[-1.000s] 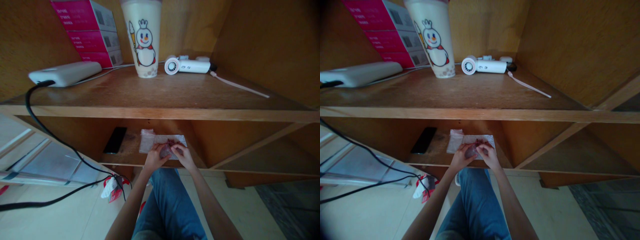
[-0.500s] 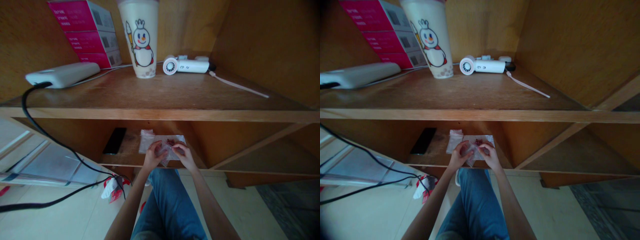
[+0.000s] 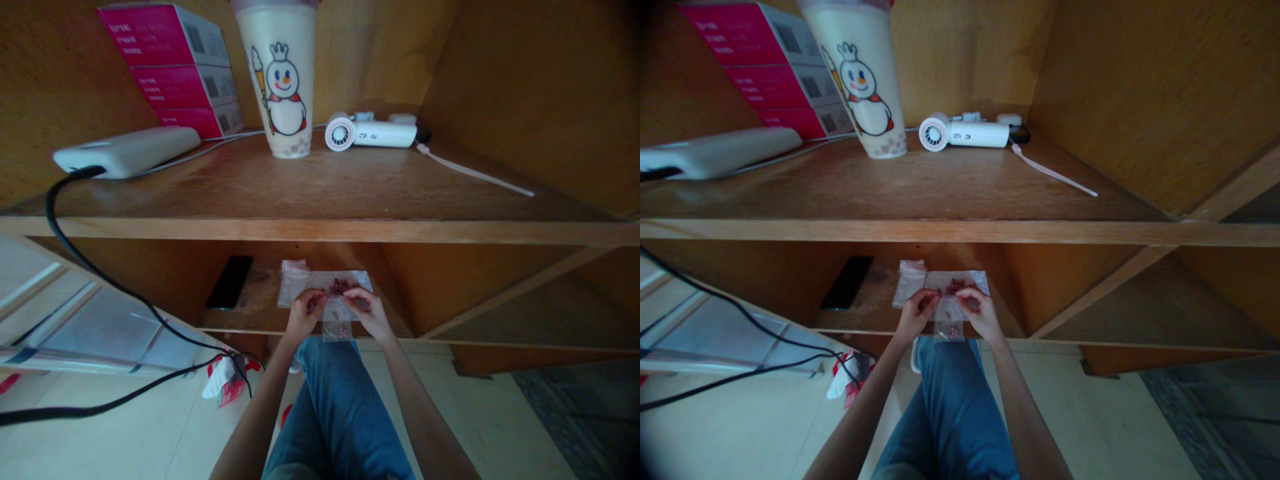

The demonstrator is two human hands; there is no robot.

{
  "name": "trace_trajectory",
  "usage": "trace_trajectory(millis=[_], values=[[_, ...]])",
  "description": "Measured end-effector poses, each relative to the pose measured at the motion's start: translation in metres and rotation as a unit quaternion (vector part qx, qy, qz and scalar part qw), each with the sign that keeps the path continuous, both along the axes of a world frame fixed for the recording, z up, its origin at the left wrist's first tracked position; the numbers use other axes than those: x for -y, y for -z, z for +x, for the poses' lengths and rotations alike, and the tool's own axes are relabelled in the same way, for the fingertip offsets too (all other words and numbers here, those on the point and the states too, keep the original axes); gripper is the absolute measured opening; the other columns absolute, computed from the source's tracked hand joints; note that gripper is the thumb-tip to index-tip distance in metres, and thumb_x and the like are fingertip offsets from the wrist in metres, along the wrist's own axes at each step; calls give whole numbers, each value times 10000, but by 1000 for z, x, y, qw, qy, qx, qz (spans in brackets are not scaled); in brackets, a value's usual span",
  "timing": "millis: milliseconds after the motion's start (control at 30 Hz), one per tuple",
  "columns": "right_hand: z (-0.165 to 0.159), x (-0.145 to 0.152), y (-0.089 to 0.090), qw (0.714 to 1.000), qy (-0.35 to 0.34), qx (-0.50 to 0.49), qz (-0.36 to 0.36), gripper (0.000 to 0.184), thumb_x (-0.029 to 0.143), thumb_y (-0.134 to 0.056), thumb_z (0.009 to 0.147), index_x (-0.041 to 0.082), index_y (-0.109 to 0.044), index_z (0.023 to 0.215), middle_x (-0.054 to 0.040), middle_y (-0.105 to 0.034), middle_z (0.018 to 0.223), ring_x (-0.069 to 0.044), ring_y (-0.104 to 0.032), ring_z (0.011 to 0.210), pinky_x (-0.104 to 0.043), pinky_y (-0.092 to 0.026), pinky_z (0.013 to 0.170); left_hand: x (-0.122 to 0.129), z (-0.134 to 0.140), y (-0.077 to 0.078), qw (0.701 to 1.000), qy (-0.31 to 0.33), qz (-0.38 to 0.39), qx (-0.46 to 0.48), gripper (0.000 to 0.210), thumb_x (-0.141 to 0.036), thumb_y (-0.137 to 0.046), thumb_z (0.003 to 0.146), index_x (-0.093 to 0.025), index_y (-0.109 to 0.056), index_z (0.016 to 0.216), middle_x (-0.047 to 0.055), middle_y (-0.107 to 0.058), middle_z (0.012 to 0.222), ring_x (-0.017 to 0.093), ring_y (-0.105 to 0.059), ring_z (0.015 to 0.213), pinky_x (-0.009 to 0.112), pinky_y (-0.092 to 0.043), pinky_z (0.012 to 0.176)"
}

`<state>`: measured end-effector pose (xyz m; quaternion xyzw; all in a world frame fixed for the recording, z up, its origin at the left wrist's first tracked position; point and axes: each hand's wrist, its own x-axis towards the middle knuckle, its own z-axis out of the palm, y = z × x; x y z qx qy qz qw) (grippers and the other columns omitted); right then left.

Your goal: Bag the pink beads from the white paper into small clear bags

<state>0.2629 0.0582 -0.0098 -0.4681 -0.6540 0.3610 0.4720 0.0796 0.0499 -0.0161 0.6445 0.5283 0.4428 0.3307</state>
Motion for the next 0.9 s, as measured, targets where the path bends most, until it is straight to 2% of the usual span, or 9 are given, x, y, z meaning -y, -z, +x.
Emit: trace_trajectory(millis=[167, 400, 600, 900], values=[[2, -1, 1, 1000, 5, 0, -7, 125, 282, -567, 761, 201, -638, 824, -38, -662, 838, -182, -598, 785, -311, -456, 726, 0, -1, -1, 1000, 9, 4, 27, 198, -279, -509, 806, -173, -601, 944, 32, -639, 823, 127, -579, 729, 228, -444, 653], [1, -1, 0, 1000, -2, 9, -5, 156, 285, -570, 757, 209, -629, 880, -11, -624, 726, -170, -585, 722, -295, -449, 697, 0, -1, 3, 1000, -2, 9, 11, 200, -245, -518, 796, -176, -592, 970, 29, -633, 800, 123, -572, 703, 233, -445, 649], [0, -1, 0, 1000, -26, 7, -7, 190, 286, -586, 749, 205, -623, 917, -37, -648, 834, -181, -595, 793, -327, -455, 765, 0, -1, 3, 1000, -2, 11, 14, 195, -242, -518, 799, -178, -588, 969, 36, -634, 827, 130, -581, 735, 241, -451, 671], [0, -3, 5, 1000, -15, 16, 11, 104, 286, -567, 756, 185, -572, 730, -21, -594, 725, -158, -558, 715, -286, -438, 685, 1, 1, 1, 1000, -1, 13, 13, 127, -220, -522, 793, -175, -579, 897, 27, -626, 818, 128, -581, 742, 234, -450, 673]])
